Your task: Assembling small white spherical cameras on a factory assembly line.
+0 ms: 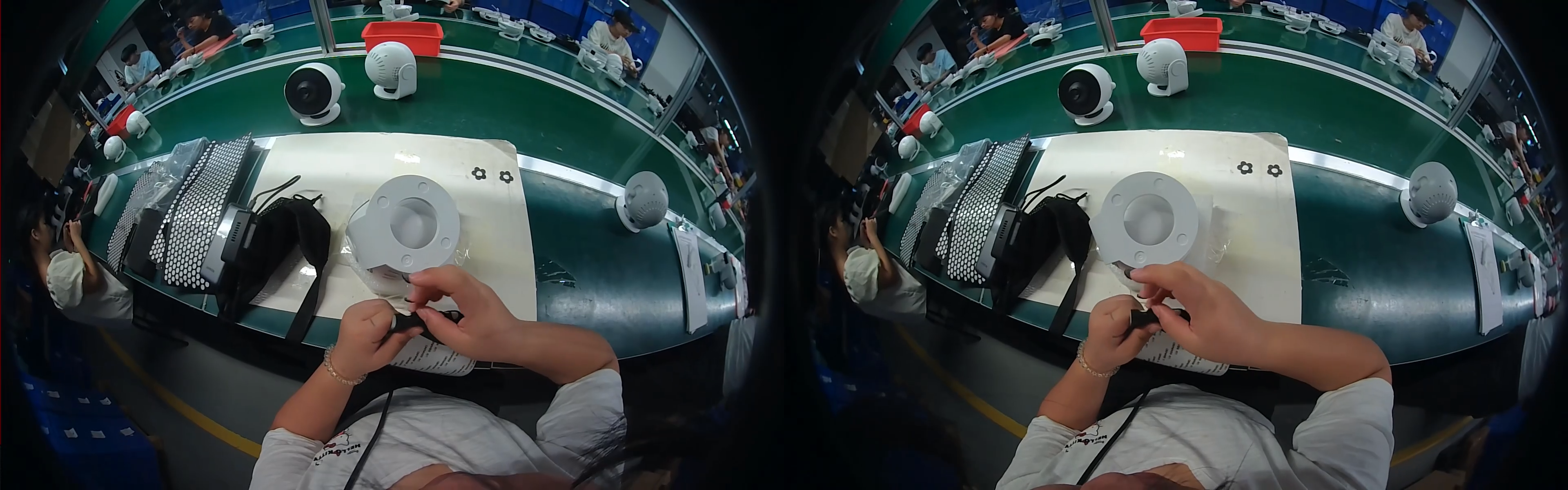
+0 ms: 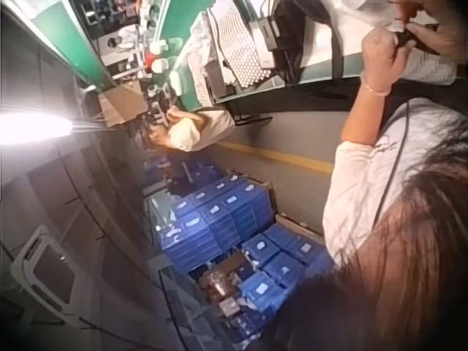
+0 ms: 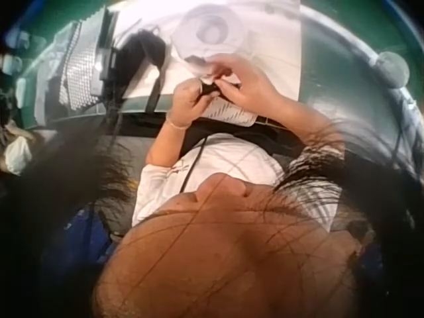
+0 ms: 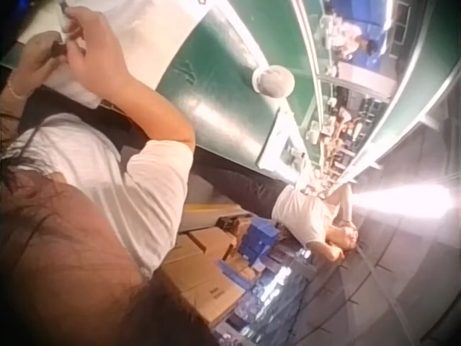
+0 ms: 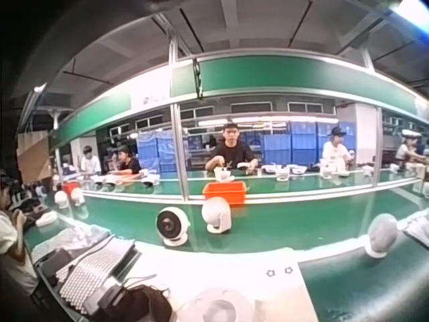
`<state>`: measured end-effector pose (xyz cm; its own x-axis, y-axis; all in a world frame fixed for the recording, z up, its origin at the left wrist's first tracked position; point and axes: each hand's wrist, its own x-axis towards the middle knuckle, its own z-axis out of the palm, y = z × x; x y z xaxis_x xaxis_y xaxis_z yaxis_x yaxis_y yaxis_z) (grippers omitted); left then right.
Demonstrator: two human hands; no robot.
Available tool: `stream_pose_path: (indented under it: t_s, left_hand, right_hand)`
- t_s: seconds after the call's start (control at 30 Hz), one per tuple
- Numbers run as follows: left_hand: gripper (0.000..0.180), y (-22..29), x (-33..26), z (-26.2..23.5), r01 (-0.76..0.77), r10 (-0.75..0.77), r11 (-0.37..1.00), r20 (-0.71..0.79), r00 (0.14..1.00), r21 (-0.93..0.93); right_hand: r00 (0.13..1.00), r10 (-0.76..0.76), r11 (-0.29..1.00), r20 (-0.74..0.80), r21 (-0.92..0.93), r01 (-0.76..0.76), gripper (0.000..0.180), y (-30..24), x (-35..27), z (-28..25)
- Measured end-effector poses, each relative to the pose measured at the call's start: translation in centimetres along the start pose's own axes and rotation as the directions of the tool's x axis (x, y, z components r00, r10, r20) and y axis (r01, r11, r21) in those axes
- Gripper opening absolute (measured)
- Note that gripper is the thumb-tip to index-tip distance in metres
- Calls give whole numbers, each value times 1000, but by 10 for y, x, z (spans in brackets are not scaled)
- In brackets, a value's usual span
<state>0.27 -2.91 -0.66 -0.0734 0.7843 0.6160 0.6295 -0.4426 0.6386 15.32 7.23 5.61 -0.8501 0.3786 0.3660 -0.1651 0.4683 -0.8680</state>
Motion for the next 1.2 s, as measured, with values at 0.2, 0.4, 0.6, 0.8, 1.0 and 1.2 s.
stream_pose_path:
  t_s: [0.2,0.4,0.6,0.8,1.0,1.2]
  left_hand:
    - [36,0,1,1,-34,35,998,4,999,-44]
    - [31,-1,-2,-7,83,-85,993,-25,996,-87]
    - [22,2,-2,-6,-39,38,999,-180,983,-2]
    - [23,-2,-5,-4,-81,77,997,-233,969,-8]
    - [30,-5,0,-4,-18,7,998,-187,982,-56]
    - [33,-3,3,-4,-12,-5,994,-153,988,-110]
  right_hand:
    - [999,-1,999,43,-51,3,45,-13,1,-6]
    - [958,-284,934,-26,-231,271,49,-9,12,-12]
    - [928,-63,998,-367,-1,67,60,23,74,-47]
    - [940,-15,988,-341,141,66,61,26,82,-44]
    - [941,-70,997,-330,-34,62,59,21,78,-42]
    - [884,-447,722,-140,-640,263,65,33,66,-43]
